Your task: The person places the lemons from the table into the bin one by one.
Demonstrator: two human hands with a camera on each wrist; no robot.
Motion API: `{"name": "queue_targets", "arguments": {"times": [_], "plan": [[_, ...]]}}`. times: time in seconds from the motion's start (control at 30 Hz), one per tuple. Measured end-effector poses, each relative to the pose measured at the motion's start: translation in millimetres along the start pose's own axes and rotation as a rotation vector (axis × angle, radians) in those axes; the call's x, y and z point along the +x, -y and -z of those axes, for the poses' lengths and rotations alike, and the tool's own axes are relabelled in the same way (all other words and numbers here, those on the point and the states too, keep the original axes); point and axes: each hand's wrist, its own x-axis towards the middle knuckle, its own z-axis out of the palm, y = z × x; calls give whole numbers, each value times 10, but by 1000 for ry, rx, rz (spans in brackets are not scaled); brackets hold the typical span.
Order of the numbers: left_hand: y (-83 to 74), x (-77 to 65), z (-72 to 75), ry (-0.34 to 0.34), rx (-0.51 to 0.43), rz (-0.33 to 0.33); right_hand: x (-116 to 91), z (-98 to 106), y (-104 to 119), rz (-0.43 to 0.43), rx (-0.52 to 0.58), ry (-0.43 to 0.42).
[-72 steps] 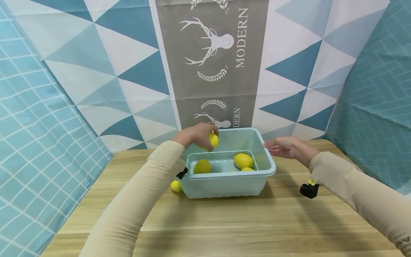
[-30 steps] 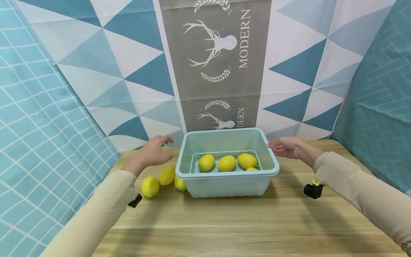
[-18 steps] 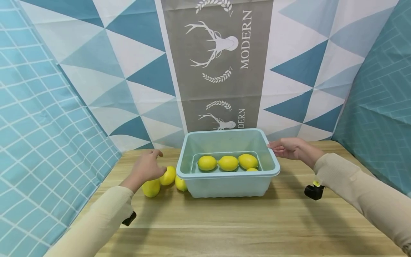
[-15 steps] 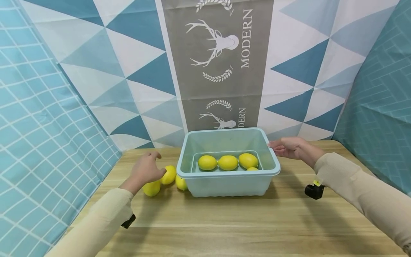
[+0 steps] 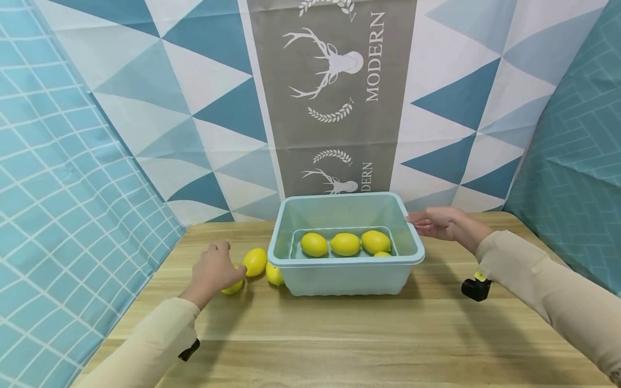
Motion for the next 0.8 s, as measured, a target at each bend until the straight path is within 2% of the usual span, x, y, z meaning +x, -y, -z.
{"name": "queue_targets", "arguments": {"times": [0.13,0.33,0.53,0.8], "plan": [[46,-21,-63,43,-24,49,-4,-13,14,-15,-6,-1],[112,-53,-142,62,-24,87,-15,-42,8,-25,-10,6],[95,-28,-215,82,-48,61,-60,21,-43,-32,6,14],[123,-18,-204,98,-69,1,-39,-4,-29,-14,-8,34]]}}
